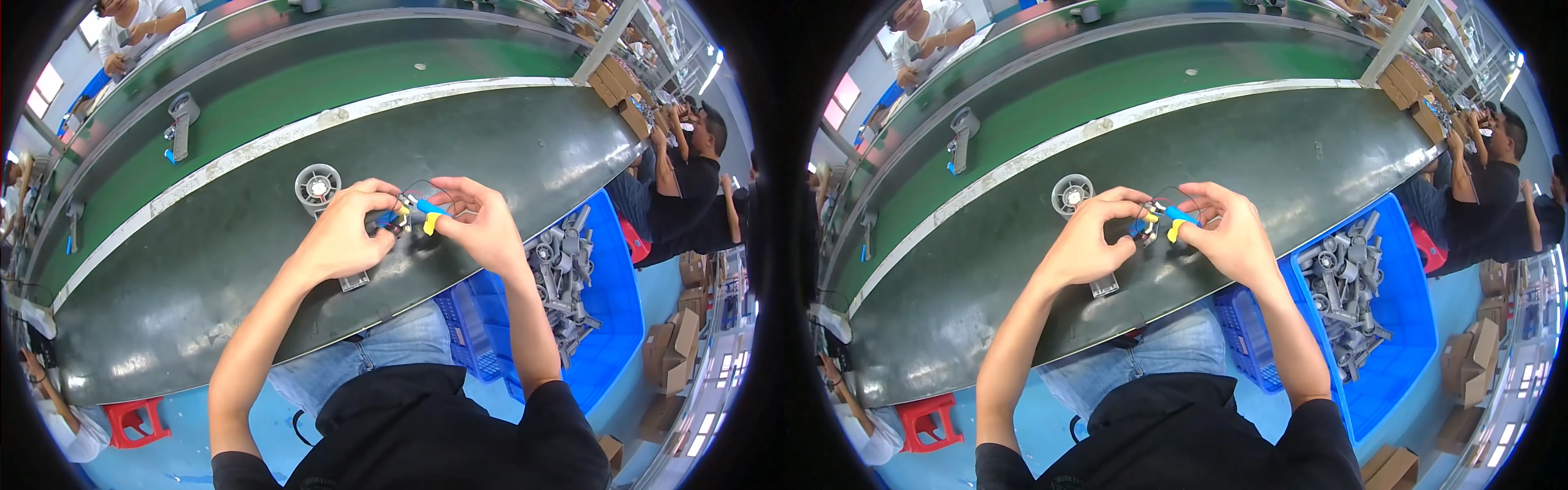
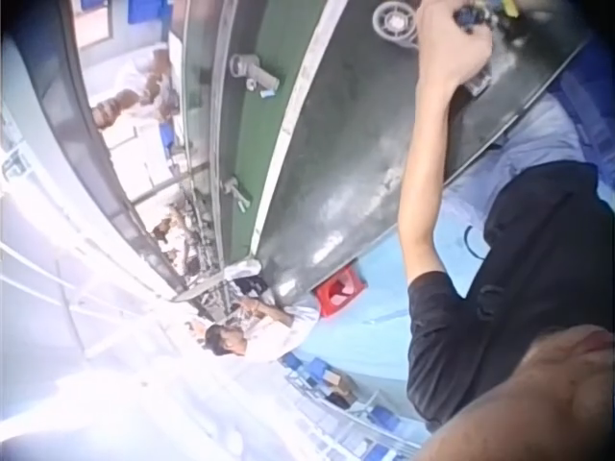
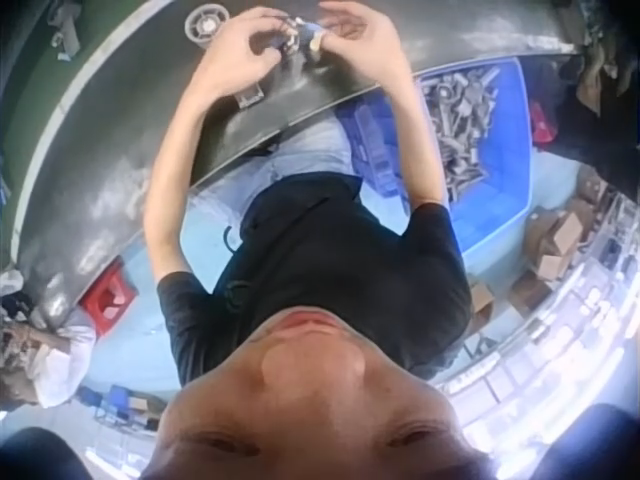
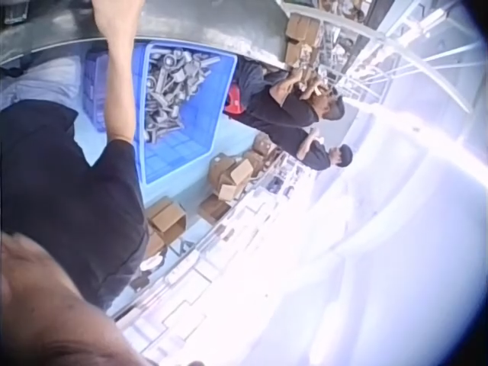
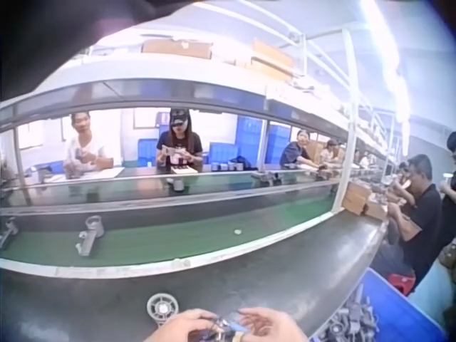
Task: The person assembles small electronic fan components by hand, fitting batteries, circuit boards, and other plastic components into plastic fan housings.
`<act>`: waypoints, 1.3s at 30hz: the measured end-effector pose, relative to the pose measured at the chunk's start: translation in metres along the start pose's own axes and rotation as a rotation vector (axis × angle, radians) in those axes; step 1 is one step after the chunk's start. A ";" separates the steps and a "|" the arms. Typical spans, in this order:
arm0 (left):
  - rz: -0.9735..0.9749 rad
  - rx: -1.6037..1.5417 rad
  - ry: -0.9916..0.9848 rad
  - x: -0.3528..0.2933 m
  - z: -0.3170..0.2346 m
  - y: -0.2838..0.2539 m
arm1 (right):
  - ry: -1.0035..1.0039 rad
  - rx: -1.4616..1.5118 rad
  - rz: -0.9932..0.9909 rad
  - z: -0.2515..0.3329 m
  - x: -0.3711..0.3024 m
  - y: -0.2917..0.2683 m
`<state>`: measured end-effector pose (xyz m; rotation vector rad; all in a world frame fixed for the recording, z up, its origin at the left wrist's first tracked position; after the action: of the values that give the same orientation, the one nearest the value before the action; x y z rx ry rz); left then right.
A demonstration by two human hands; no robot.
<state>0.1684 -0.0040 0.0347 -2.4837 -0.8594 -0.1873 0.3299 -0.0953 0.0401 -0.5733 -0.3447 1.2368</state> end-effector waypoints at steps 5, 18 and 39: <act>-0.027 -0.036 -0.249 0.001 0.005 0.001 | 0.050 0.054 -0.050 0.006 -0.012 -0.001; -0.284 0.194 0.088 -0.004 -0.010 0.011 | 0.125 0.126 -0.040 -0.013 -0.013 0.011; -0.439 -0.227 0.017 -0.008 -0.014 -0.012 | -0.054 0.594 -0.127 0.005 -0.015 0.028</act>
<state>0.1553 -0.0069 0.0499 -2.4536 -1.4384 -0.4776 0.3008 -0.1022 0.0289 -0.0071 -0.0460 1.1599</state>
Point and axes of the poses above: each hand's wrist, its own x-axis towards the middle knuckle, its own y-axis out of the palm, z = x × y, the point moved 5 cm from there along x, towards the middle knuckle, and after that the axes turned 13 degrees about -x, right-handed, at the moved point
